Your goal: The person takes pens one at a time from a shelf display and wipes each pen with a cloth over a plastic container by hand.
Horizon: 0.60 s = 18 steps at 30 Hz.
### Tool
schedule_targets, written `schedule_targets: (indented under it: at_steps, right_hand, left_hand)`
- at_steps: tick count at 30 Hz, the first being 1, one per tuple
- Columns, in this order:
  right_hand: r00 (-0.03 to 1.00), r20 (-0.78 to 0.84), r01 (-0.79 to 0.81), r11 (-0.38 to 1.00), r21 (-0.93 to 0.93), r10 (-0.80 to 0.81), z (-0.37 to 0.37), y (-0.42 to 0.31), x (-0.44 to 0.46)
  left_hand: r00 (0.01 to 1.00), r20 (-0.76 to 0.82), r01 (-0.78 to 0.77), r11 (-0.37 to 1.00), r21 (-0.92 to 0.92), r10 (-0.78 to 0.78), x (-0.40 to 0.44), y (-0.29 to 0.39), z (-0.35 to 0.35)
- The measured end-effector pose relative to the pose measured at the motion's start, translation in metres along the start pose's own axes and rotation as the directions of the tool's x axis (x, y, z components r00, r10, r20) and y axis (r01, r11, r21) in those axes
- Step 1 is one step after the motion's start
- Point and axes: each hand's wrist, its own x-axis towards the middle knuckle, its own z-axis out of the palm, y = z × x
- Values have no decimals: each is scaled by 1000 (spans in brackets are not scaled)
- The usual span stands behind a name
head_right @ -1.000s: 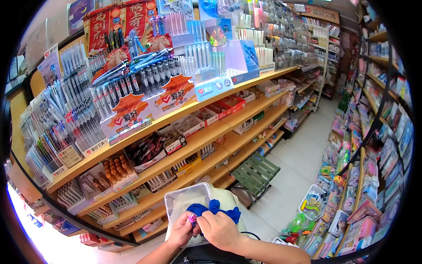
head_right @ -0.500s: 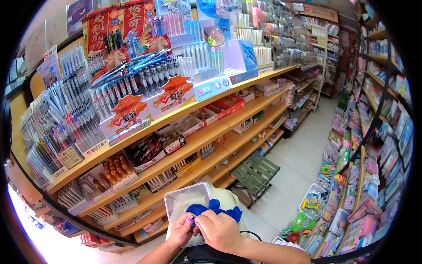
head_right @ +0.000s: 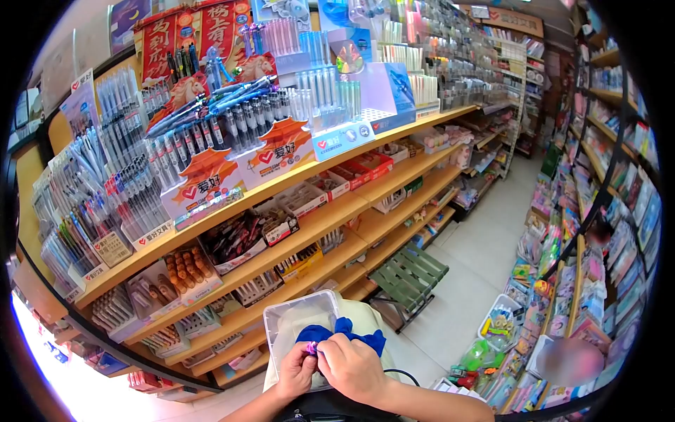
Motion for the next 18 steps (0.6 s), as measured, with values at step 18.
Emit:
schedule_targets:
  at_steps: [18]
  right_hand:
    - [980,122,176,968,-177,-156,1,0,-6]
  left_hand:
    - [999,-25,32,999,15,-31,-2,-2,-3]
